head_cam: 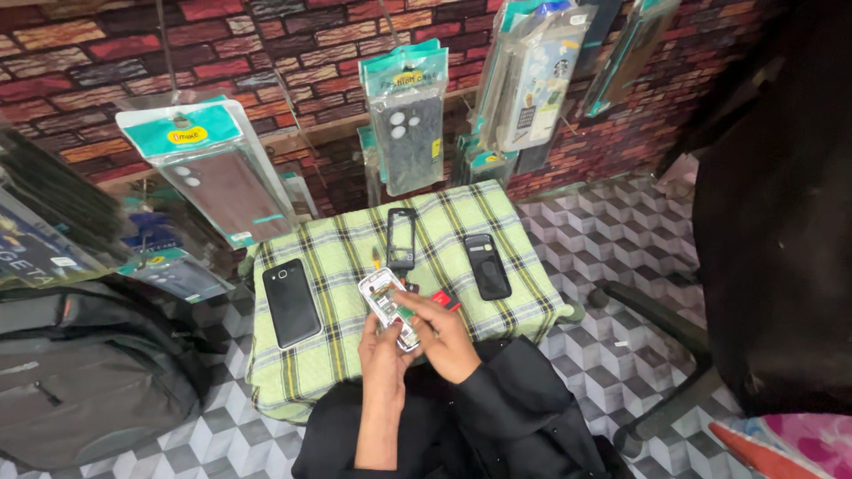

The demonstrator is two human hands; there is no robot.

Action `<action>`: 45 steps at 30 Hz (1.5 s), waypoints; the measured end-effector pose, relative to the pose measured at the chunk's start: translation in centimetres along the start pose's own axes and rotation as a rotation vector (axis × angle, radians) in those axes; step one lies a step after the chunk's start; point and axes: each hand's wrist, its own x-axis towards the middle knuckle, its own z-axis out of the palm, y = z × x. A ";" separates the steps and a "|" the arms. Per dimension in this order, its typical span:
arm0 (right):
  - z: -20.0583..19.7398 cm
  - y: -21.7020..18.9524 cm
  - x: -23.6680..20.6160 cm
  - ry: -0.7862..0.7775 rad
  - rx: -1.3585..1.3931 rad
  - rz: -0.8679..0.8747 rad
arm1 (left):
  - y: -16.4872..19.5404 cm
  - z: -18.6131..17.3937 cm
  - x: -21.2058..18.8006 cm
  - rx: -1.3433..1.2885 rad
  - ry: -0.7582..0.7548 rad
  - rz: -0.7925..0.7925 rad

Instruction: The person disassembles a smartphone, removes the back cover and internal components, and uses a screwdriver and a small brush to clean the motherboard and camera module. They repeatedly handle the phone parts and tools on their lap while seated.

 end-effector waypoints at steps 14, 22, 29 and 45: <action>-2.7 5.8 -0.3 -0.061 0.304 0.334 | 0.9 0.2 -0.6 0.307 -0.051 -0.028; -2.3 5.9 -0.6 -0.130 0.459 0.352 | 0.3 -1.0 0.1 0.415 -0.040 0.169; -2.6 4.2 0.0 -0.192 0.463 0.442 | -1.1 -2.6 1.2 0.153 0.021 0.127; -1.3 5.1 5.3 0.048 -0.778 -0.085 | -0.7 -1.9 1.2 -0.021 0.195 0.236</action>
